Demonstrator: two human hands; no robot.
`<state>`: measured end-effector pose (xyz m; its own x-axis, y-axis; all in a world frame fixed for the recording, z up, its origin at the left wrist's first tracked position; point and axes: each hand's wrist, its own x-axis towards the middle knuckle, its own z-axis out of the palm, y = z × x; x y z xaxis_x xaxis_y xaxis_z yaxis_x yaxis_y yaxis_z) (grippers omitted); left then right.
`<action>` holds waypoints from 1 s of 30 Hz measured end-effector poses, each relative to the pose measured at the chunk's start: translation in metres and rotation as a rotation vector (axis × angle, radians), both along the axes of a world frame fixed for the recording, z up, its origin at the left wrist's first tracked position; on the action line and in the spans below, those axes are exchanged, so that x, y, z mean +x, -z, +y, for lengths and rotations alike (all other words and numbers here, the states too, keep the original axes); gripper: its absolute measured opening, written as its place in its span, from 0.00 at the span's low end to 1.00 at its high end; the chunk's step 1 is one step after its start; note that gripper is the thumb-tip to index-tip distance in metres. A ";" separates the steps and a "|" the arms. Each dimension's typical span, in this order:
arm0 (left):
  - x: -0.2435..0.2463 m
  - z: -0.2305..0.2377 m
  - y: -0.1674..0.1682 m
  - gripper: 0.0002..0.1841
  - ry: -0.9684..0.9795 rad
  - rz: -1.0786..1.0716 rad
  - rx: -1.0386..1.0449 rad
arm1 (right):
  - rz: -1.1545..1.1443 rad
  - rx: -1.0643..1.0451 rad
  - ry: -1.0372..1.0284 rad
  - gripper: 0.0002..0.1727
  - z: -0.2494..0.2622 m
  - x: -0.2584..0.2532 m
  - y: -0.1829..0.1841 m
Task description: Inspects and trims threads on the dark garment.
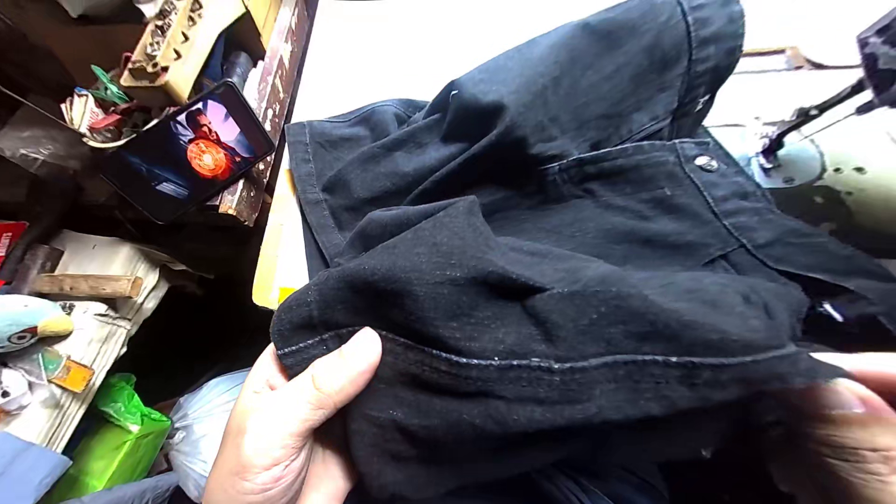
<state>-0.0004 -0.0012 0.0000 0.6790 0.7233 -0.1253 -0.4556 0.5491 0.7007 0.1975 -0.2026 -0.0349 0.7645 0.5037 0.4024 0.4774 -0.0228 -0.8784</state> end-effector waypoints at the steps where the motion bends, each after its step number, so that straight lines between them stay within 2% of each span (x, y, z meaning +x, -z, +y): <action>1: 0.000 -0.001 0.000 0.10 0.001 -0.004 -0.010 | -0.001 -0.005 -0.002 0.06 -0.001 0.000 0.000; 8: 0.001 -0.003 0.006 0.14 0.090 -0.062 -0.122 | -0.016 -0.061 0.033 0.05 -0.001 -0.003 -0.004; 14: 0.008 -0.015 0.009 0.17 0.024 0.002 -0.121 | -0.046 -0.080 0.049 0.07 0.002 -0.008 -0.007; 16: 0.011 -0.016 0.009 0.19 0.038 -0.034 -0.132 | -0.039 -0.070 0.052 0.07 0.003 -0.008 -0.007; 19: 0.009 -0.015 0.007 0.15 0.070 -0.075 -0.121 | -0.030 -0.050 0.041 0.08 0.002 -0.005 -0.007; 22: 0.008 -0.016 0.004 0.13 0.016 -0.036 -0.100 | -0.038 -0.047 0.035 0.07 0.002 -0.003 -0.006; 30: 0.009 -0.028 0.008 0.15 0.011 0.060 -0.124 | -0.070 -0.049 0.013 0.05 0.007 -0.008 0.000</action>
<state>0.0088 -0.0295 -0.0082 0.6757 0.6921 -0.2539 -0.4085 0.6382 0.6525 0.1898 -0.1959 -0.0345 0.7418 0.5144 0.4302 0.5370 -0.0715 -0.8405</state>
